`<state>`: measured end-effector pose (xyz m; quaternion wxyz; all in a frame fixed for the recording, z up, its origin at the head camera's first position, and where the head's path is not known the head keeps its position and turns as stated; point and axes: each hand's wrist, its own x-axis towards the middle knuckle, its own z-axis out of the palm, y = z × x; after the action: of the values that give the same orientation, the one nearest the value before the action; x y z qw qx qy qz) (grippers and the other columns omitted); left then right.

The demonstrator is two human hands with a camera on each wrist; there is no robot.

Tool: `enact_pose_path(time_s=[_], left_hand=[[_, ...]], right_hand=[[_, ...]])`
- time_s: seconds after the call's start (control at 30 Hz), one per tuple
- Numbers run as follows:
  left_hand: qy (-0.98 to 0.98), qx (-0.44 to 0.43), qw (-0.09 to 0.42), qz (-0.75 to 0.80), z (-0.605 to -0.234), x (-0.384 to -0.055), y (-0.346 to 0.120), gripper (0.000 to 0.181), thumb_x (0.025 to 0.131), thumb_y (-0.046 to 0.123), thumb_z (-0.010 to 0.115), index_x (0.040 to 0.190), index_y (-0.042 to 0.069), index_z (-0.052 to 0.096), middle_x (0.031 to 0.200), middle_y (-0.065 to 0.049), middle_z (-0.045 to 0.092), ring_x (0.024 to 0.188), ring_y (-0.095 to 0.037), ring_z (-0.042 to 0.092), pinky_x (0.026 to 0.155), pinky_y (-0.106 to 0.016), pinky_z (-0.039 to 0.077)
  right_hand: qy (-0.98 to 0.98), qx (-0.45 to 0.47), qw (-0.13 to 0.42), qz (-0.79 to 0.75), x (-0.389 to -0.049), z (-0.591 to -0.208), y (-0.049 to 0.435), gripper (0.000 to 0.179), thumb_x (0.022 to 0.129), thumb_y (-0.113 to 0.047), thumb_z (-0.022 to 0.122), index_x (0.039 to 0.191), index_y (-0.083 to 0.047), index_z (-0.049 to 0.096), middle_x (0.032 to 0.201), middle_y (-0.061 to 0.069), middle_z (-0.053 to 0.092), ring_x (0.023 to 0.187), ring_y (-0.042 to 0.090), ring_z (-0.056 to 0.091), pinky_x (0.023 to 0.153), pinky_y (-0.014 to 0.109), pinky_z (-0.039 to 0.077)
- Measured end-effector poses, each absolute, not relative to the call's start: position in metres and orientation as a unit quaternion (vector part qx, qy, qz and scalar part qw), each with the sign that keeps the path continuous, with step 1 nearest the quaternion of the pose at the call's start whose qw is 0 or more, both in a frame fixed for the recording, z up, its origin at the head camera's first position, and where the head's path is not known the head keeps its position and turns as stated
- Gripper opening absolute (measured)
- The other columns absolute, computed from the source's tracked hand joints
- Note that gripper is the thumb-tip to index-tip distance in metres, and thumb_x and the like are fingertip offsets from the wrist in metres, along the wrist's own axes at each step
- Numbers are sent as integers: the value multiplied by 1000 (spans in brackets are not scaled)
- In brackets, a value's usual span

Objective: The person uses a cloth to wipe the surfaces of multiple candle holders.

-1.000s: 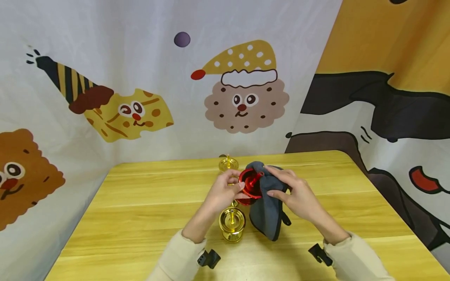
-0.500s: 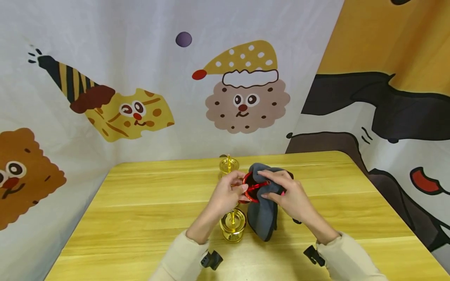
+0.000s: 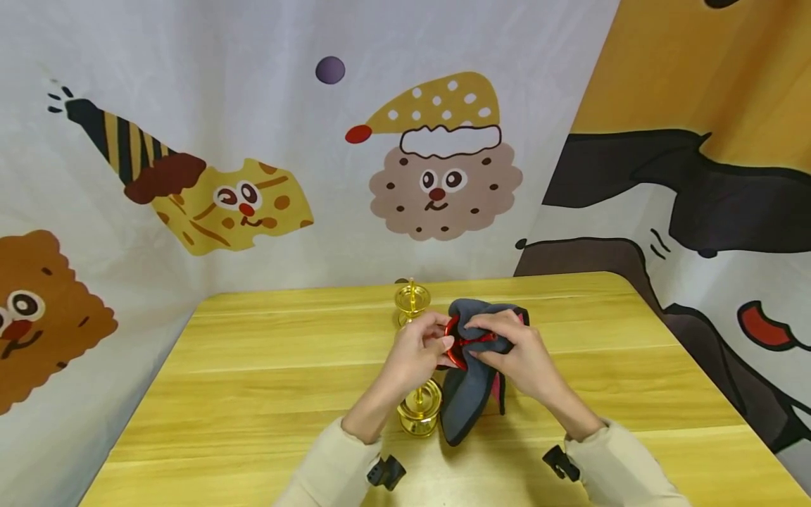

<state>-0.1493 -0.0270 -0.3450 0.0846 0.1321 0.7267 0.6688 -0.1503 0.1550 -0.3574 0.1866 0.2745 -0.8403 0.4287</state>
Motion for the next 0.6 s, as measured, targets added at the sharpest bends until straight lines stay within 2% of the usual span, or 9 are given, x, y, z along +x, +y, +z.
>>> enact_pose_path(time_s=[0.3, 0.6], left_hand=[[713, 145, 94, 680, -351, -151, -28, 22, 90, -5, 51, 111, -6, 56, 92, -16, 57, 80, -25, 62, 66, -33, 55], [659, 118, 148, 728, -354, -153, -30, 35, 87, -3, 57, 121, -6, 53, 97, -17, 56, 84, -22, 61, 71, -32, 54]], right_hand=[[-826, 274, 184, 457, -150, -360, 154, 32, 67, 5, 77, 94, -9, 68, 99, 5, 65, 91, 15, 48, 77, 30, 46], [-819, 271, 178, 474, -152, -358, 158, 31, 67, 5, 77, 94, -8, 69, 98, 5, 65, 93, 13, 50, 79, 24, 45]])
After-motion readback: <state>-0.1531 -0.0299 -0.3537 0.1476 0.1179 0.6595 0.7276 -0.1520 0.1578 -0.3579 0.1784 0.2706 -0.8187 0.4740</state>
